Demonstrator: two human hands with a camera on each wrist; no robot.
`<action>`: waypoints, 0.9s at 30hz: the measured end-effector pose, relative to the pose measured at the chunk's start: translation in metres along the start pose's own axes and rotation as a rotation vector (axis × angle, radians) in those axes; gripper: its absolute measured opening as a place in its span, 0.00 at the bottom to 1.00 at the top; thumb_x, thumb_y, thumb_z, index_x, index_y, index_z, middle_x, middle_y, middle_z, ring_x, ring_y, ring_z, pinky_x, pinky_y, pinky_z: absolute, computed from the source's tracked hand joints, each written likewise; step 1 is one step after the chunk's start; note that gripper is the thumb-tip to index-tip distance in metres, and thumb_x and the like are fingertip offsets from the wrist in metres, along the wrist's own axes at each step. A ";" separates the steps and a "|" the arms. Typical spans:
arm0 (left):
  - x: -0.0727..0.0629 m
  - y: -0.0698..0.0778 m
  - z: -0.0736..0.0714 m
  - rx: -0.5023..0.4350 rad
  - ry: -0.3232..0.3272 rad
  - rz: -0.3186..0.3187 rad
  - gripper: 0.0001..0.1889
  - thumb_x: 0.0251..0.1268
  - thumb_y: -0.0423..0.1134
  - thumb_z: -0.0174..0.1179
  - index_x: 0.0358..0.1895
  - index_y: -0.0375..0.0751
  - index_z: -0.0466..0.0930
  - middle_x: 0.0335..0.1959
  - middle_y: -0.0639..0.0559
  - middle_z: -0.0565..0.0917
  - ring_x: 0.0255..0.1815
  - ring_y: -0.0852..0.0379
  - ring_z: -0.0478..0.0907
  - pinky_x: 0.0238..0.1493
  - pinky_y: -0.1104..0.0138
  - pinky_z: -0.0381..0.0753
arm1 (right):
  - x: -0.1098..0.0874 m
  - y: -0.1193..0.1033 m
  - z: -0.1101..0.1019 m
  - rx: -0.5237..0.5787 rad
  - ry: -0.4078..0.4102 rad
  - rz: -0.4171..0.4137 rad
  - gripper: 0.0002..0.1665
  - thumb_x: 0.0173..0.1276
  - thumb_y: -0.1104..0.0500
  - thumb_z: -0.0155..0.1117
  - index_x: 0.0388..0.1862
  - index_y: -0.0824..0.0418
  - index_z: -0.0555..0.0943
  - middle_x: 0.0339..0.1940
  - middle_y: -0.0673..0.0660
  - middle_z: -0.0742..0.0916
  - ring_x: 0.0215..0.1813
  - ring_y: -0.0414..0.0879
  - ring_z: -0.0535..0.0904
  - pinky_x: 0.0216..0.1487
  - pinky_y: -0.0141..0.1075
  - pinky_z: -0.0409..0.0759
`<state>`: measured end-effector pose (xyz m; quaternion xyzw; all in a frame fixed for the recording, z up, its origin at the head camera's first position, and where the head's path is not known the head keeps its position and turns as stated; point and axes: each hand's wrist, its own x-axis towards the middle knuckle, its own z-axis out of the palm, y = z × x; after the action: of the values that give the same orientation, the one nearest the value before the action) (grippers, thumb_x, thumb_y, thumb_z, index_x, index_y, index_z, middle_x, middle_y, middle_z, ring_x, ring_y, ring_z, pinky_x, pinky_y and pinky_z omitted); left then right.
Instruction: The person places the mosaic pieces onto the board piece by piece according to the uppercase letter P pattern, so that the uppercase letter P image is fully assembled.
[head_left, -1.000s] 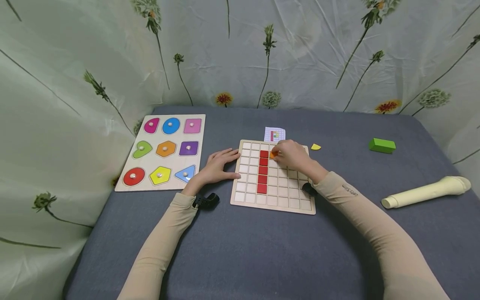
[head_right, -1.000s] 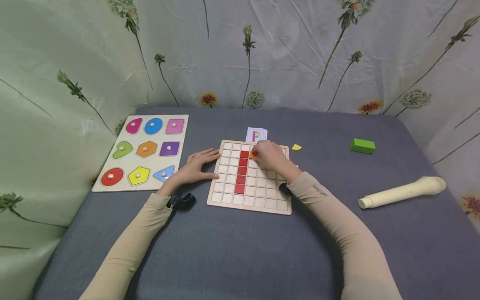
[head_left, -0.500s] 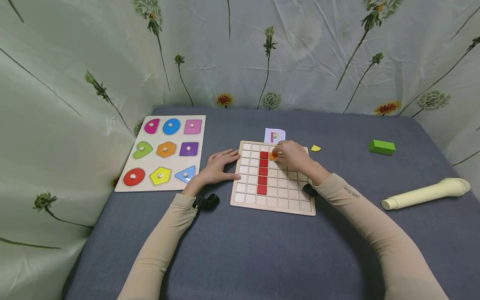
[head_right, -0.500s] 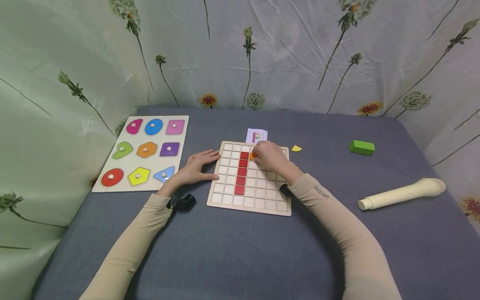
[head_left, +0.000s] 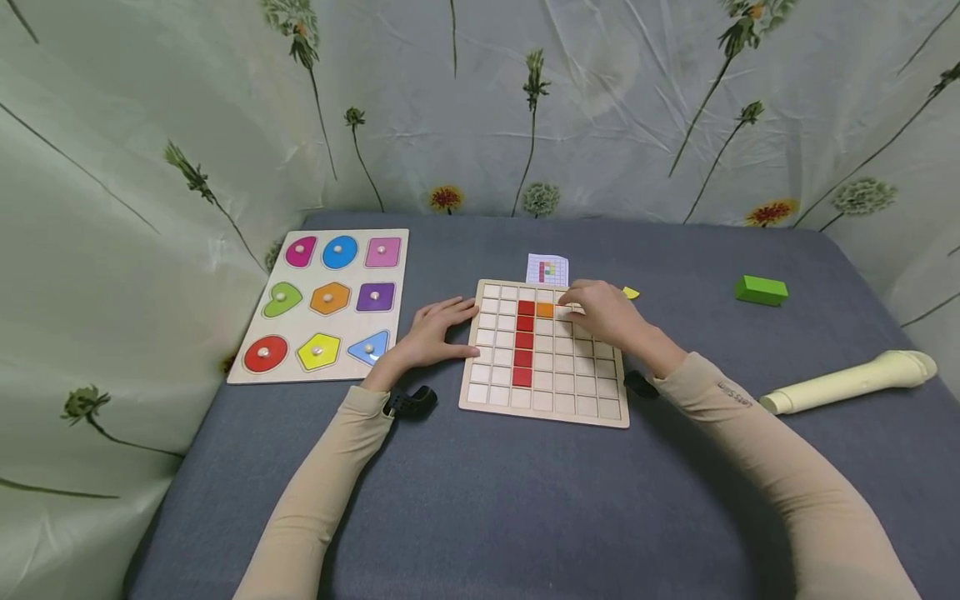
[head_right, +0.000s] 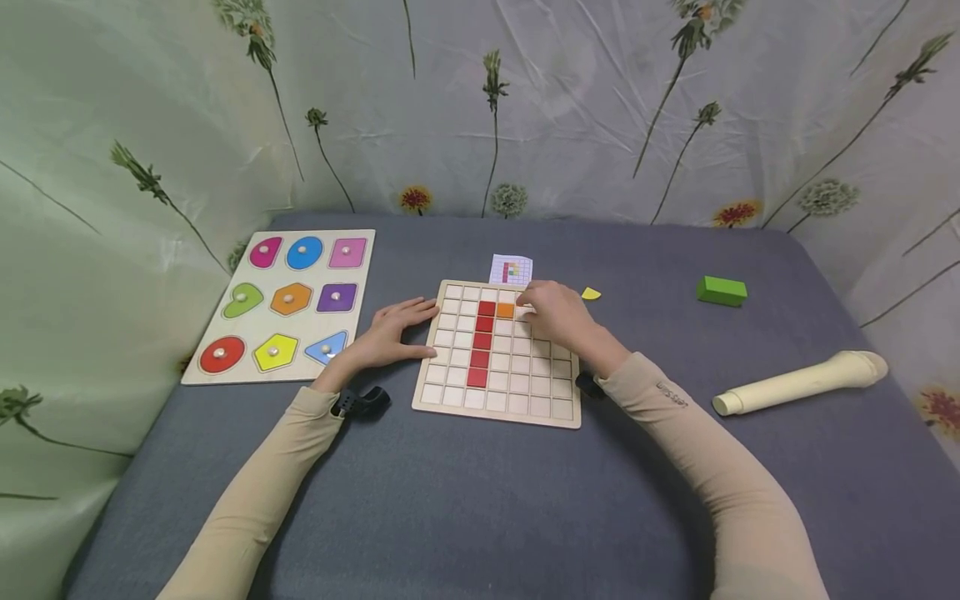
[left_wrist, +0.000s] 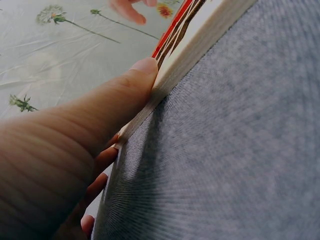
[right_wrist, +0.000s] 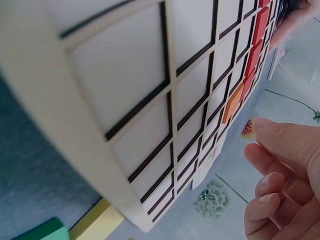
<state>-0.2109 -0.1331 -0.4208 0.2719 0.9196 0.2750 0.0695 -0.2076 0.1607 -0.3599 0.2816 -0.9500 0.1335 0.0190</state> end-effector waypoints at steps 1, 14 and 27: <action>0.000 0.000 0.000 -0.001 0.001 0.002 0.40 0.54 0.52 0.66 0.70 0.44 0.62 0.73 0.46 0.62 0.76 0.46 0.51 0.69 0.43 0.45 | -0.002 0.001 -0.001 -0.002 0.004 0.000 0.12 0.59 0.65 0.66 0.43 0.65 0.85 0.43 0.62 0.86 0.44 0.55 0.83 0.44 0.45 0.80; -0.001 0.002 -0.002 0.001 0.002 0.005 0.41 0.54 0.51 0.66 0.70 0.43 0.61 0.73 0.45 0.62 0.76 0.45 0.51 0.69 0.43 0.45 | -0.031 0.015 -0.008 -0.034 0.012 0.075 0.13 0.61 0.67 0.62 0.45 0.65 0.84 0.48 0.63 0.85 0.50 0.58 0.81 0.51 0.53 0.77; -0.002 0.002 -0.002 -0.006 0.002 0.015 0.40 0.54 0.50 0.66 0.70 0.42 0.61 0.73 0.45 0.61 0.76 0.44 0.51 0.70 0.43 0.44 | -0.058 0.030 -0.012 -0.047 0.057 0.125 0.13 0.60 0.64 0.65 0.43 0.67 0.84 0.44 0.63 0.87 0.48 0.58 0.82 0.44 0.51 0.79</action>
<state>-0.2087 -0.1337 -0.4177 0.2783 0.9167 0.2787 0.0677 -0.1758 0.2187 -0.3622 0.2175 -0.9676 0.1202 0.0441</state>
